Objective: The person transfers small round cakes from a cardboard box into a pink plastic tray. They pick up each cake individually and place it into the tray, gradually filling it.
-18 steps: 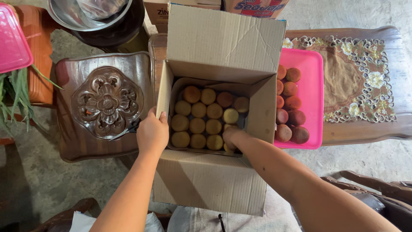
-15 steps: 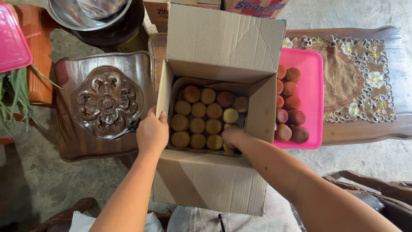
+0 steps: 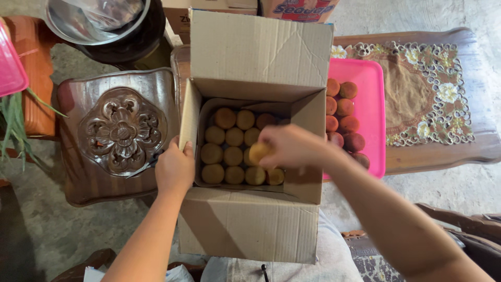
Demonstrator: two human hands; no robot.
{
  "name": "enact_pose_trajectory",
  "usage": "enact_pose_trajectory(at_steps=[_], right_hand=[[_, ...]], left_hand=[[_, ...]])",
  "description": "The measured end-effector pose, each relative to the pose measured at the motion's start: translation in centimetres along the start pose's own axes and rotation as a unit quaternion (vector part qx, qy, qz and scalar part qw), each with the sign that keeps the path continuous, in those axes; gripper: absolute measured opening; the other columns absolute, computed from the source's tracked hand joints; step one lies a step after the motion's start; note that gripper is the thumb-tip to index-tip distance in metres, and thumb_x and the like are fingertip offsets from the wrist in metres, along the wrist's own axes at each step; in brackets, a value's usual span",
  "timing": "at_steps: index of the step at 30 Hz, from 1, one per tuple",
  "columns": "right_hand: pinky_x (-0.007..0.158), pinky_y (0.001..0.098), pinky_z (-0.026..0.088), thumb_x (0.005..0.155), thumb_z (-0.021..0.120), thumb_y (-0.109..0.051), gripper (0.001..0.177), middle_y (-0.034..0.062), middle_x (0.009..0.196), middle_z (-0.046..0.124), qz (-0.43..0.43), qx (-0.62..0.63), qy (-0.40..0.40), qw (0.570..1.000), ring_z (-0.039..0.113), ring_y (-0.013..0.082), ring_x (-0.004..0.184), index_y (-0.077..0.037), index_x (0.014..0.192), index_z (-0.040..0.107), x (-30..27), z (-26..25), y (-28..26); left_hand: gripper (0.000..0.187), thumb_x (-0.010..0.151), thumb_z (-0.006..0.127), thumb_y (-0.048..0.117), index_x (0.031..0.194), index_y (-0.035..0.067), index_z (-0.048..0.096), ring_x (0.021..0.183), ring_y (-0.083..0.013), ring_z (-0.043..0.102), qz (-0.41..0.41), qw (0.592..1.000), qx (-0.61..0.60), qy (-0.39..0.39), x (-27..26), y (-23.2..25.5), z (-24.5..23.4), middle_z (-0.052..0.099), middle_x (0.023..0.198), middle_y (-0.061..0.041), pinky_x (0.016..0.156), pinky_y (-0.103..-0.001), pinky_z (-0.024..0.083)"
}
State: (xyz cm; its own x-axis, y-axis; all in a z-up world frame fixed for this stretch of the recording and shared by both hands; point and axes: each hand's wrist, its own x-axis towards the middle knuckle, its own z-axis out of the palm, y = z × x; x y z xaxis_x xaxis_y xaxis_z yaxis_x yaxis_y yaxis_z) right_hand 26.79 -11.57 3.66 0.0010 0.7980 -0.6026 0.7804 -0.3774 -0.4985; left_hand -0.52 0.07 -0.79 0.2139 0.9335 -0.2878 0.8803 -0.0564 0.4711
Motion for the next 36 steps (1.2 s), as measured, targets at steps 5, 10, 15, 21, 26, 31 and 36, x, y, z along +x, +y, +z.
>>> enact_pose_trajectory(at_steps=[5,10,15,21,26,31,36], right_hand=[[0.064,0.0428,0.052,0.085,0.083,-0.03,0.065,0.0108,0.113,0.074,0.086,0.223,0.157,0.958,0.071,0.024,0.088,-0.009,0.14,0.057,-5.3,-7.2,5.4],[0.089,0.0281,0.052,0.084,0.081,-0.025,0.059,0.0068,0.108,0.075,0.105,0.279,0.27,0.916,0.069,0.0124,0.101,-0.003,0.134,0.059,-6.2,-7.4,16.1],[0.082,0.0335,0.055,0.083,0.084,-0.026,0.061,0.009,0.112,0.068,0.209,0.394,0.274,0.852,0.067,0.0197,0.096,-0.004,0.134,0.06,-2.3,-1.6,25.3],[0.075,0.0336,0.059,0.079,0.085,-0.025,0.066,0.0067,0.11,0.068,0.251,0.413,0.276,0.831,0.07,0.0193,0.094,-0.004,0.136,0.058,3.1,3.1,30.8],[0.077,0.0357,0.054,0.076,0.087,-0.021,0.062,0.0042,0.104,0.07,0.225,0.232,0.238,0.916,0.067,0.018,0.09,-0.008,0.133,0.066,5.8,3.2,33.3],[0.076,0.0346,0.056,0.071,0.091,-0.02,0.07,0.0072,0.098,0.068,0.183,0.185,0.241,0.935,0.065,0.0166,0.087,-0.005,0.131,0.057,7.5,3.4,35.1],[0.071,0.032,0.055,0.085,0.083,-0.024,0.049,0.0065,0.095,0.07,0.24,0.356,0.186,0.884,0.067,0.0154,0.079,-0.003,0.125,0.064,8.5,4.5,36.2]], left_hand=[[0.044,0.101,0.053,0.036,0.135,0.01,0.062,0.099,-0.0442,0.07,-0.017,1.0,-0.004,-0.01,0.2,0.1,0.0,0.075,0.1,-0.024,0.088,-0.054,0.054],[0.044,0.102,0.053,0.037,0.136,0.011,0.062,0.101,-0.0461,0.068,-0.027,0.999,0.016,-0.013,0.2,0.1,0.0,0.074,0.103,-0.025,0.088,-0.055,0.053],[0.046,0.101,0.053,0.039,0.137,0.011,0.061,0.102,-0.0472,0.068,-0.032,0.999,0.026,-0.014,0.3,0.0,0.0,0.073,0.104,-0.027,0.089,-0.055,0.052],[0.043,0.103,0.052,0.038,0.134,0.011,0.063,0.102,-0.046,0.069,-0.025,1.0,0.014,-0.013,0.2,-0.1,0.0,0.074,0.104,-0.026,0.089,-0.055,0.053],[0.044,0.102,0.053,0.039,0.135,0.012,0.063,0.102,-0.0463,0.068,-0.047,0.998,0.035,-0.018,0.2,0.1,-0.1,0.073,0.104,-0.026,0.088,-0.055,0.053],[0.044,0.102,0.053,0.039,0.135,0.011,0.063,0.101,-0.0459,0.069,-0.031,0.999,0.03,-0.01,0.2,-0.1,0.0,0.074,0.103,-0.025,0.088,-0.055,0.053],[0.047,0.102,0.054,0.04,0.138,0.011,0.061,0.102,-0.0457,0.068,-0.044,0.998,0.041,-0.01,0.3,-0.1,0.1,0.074,0.103,-0.025,0.089,-0.054,0.053]])
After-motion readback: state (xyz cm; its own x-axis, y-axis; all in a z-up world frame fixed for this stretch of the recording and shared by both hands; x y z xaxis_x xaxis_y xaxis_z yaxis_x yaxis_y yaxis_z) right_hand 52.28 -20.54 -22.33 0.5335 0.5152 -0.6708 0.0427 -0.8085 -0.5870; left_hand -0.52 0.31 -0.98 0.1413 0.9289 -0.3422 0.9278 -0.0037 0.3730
